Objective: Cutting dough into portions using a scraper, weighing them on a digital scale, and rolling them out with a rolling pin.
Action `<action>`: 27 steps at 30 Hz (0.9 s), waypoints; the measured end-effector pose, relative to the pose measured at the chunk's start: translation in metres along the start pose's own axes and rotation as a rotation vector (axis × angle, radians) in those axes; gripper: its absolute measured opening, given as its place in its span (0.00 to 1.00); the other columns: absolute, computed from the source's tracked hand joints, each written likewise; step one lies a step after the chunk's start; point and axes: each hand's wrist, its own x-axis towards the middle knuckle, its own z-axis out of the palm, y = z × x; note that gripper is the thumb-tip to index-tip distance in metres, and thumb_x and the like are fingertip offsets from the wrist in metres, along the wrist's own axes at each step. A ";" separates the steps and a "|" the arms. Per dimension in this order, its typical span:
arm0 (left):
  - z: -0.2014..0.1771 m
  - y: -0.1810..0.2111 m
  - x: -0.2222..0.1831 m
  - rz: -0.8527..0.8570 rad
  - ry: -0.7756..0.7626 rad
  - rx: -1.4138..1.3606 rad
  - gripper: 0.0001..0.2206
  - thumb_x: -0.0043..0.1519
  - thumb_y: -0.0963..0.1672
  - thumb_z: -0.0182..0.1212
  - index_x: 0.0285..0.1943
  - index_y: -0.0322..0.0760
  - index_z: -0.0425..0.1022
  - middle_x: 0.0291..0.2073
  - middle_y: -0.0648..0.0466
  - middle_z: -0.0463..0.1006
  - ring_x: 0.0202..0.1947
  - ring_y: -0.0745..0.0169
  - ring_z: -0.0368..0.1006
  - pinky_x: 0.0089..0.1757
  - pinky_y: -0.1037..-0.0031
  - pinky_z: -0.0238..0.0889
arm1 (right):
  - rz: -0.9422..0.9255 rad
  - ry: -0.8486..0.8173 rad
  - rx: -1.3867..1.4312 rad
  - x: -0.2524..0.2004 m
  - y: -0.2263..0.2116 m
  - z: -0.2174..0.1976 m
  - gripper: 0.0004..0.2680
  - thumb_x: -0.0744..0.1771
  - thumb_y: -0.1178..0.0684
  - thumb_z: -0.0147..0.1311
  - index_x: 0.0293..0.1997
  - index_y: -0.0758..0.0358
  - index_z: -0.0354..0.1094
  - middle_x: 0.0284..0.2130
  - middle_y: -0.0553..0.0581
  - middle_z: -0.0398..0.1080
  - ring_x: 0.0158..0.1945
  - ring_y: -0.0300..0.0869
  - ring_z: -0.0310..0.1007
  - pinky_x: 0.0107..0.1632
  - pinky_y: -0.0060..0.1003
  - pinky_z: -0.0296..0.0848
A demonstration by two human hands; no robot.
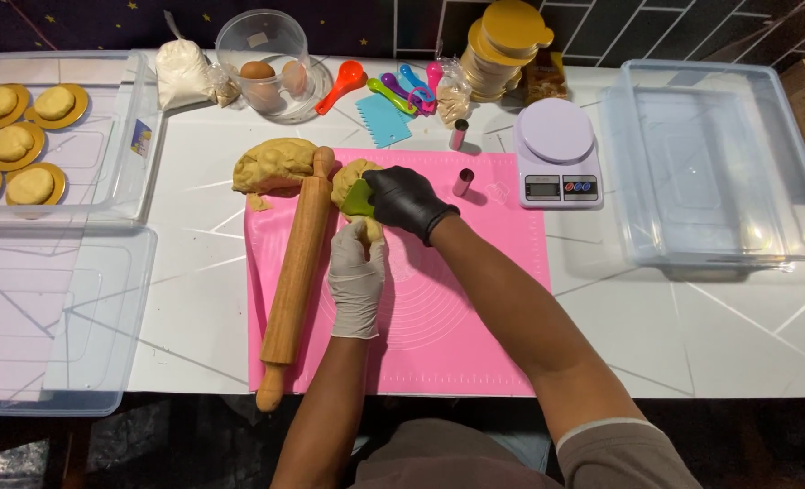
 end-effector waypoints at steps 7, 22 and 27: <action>-0.024 0.027 0.015 0.012 -0.055 0.025 0.33 0.51 0.40 0.71 0.69 0.33 0.68 0.51 0.42 0.74 0.52 0.40 0.75 0.51 0.60 0.73 | 0.059 -0.020 0.309 -0.020 0.017 -0.012 0.13 0.64 0.54 0.57 0.54 0.62 0.73 0.42 0.67 0.78 0.49 0.62 0.79 0.53 0.56 0.75; 0.031 -0.053 -0.019 -0.399 -0.131 0.002 0.20 0.47 0.47 0.70 0.50 0.51 0.78 0.42 0.59 0.76 0.42 0.57 0.80 0.41 0.71 0.76 | -0.142 0.582 0.789 -0.076 0.050 0.048 0.05 0.68 0.59 0.60 0.46 0.59 0.76 0.36 0.57 0.79 0.44 0.44 0.79 0.51 0.44 0.76; -0.028 0.015 0.011 -0.319 0.013 -0.268 0.20 0.49 0.40 0.68 0.52 0.37 0.78 0.44 0.43 0.76 0.47 0.42 0.78 0.43 0.69 0.75 | -0.120 0.550 0.674 -0.075 0.049 0.040 0.05 0.68 0.58 0.58 0.48 0.59 0.73 0.35 0.61 0.79 0.42 0.52 0.80 0.49 0.47 0.77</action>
